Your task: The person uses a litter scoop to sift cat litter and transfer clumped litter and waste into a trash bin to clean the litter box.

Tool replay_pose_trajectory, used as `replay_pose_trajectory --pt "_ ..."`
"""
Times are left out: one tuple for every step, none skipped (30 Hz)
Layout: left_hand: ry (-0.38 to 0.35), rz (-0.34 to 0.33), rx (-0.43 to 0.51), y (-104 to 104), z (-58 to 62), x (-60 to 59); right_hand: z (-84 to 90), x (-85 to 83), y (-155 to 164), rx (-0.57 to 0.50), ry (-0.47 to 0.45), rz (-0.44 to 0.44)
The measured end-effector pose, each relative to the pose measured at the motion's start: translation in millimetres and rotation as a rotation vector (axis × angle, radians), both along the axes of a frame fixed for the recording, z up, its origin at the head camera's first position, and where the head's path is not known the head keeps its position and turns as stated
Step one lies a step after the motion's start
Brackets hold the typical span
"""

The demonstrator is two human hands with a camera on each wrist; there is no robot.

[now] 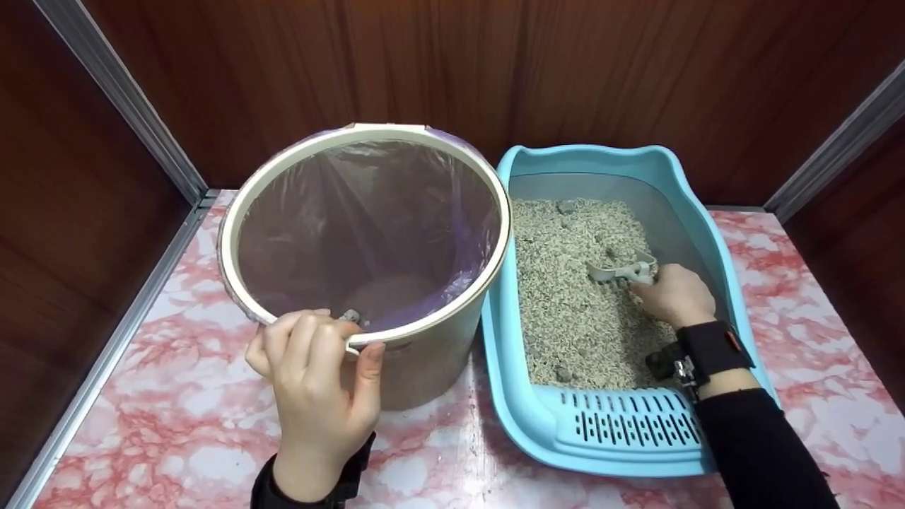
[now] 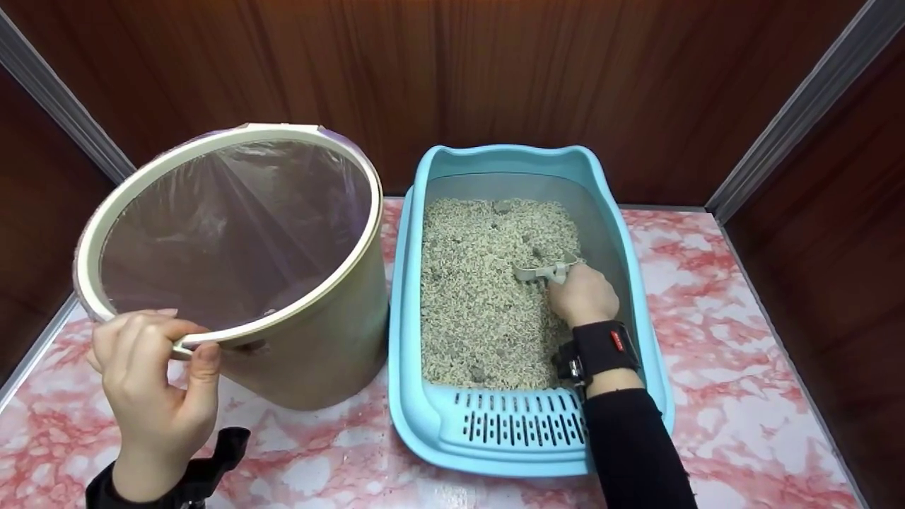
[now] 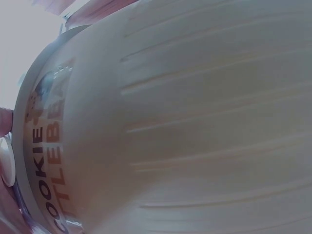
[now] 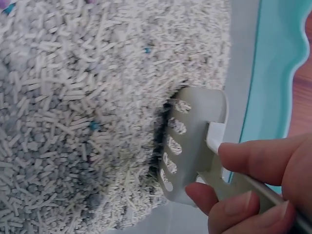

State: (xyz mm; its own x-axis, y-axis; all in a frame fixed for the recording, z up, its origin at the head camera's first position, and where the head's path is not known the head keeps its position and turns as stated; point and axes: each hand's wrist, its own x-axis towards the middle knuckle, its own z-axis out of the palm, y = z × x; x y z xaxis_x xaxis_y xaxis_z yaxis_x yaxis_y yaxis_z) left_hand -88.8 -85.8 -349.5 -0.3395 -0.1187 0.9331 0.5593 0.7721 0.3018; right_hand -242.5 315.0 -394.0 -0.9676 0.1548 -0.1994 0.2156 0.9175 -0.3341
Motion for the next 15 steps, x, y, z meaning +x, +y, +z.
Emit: replay_pose_trajectory --pt "0.000 0.000 0.001 0.0 -0.1 -0.1 0.5 0.8 0.2 -0.005 0.003 -0.002" --pt "0.001 0.000 0.002 -0.1 -0.1 -0.2 0.9 1.4 -0.1 -0.009 0.006 -0.004" --pt "0.003 0.001 0.002 -0.1 -0.2 -0.4 1.4 1.8 0.0 -0.014 0.010 -0.007" --pt "0.003 0.001 0.003 -0.1 -0.2 -0.6 1.8 2.2 0.1 -0.019 0.014 -0.009" --pt "0.003 0.002 0.003 0.0 -0.1 -0.9 2.1 2.5 0.1 -0.023 0.020 -0.011" --pt "0.003 0.002 0.004 0.0 -0.1 -1.1 2.3 2.8 0.3 -0.029 0.026 -0.012" --pt "0.003 0.002 0.004 0.1 0.0 -1.3 2.4 3.1 0.3 -0.034 0.033 -0.015" --pt "0.002 0.002 0.004 0.2 0.0 -1.5 2.6 3.4 0.7 -0.039 0.040 -0.016" --pt "0.002 0.001 0.004 0.2 0.0 -1.7 2.7 3.6 0.6 -0.041 0.048 -0.018" --pt "0.002 0.001 0.005 0.3 -0.1 -1.7 2.7 3.9 0.4 -0.044 0.057 -0.021" --pt "0.003 0.001 0.005 0.2 -0.2 -1.7 2.8 4.2 0.2 -0.048 0.066 -0.025" --pt "0.004 0.000 0.007 0.3 -0.4 -1.7 2.8 4.7 -0.1 -0.053 0.075 -0.026" --pt "0.005 -0.001 0.008 0.4 -0.6 -1.7 2.9 5.2 -0.8 -0.058 0.085 -0.029" --pt "0.006 -0.001 0.010 0.4 -0.9 -1.6 2.9 5.8 -1.3 -0.062 0.095 -0.032" --pt "0.007 -0.001 0.011 0.5 -1.2 -1.5 2.8 6.3 -2.3 -0.064 0.108 -0.036"
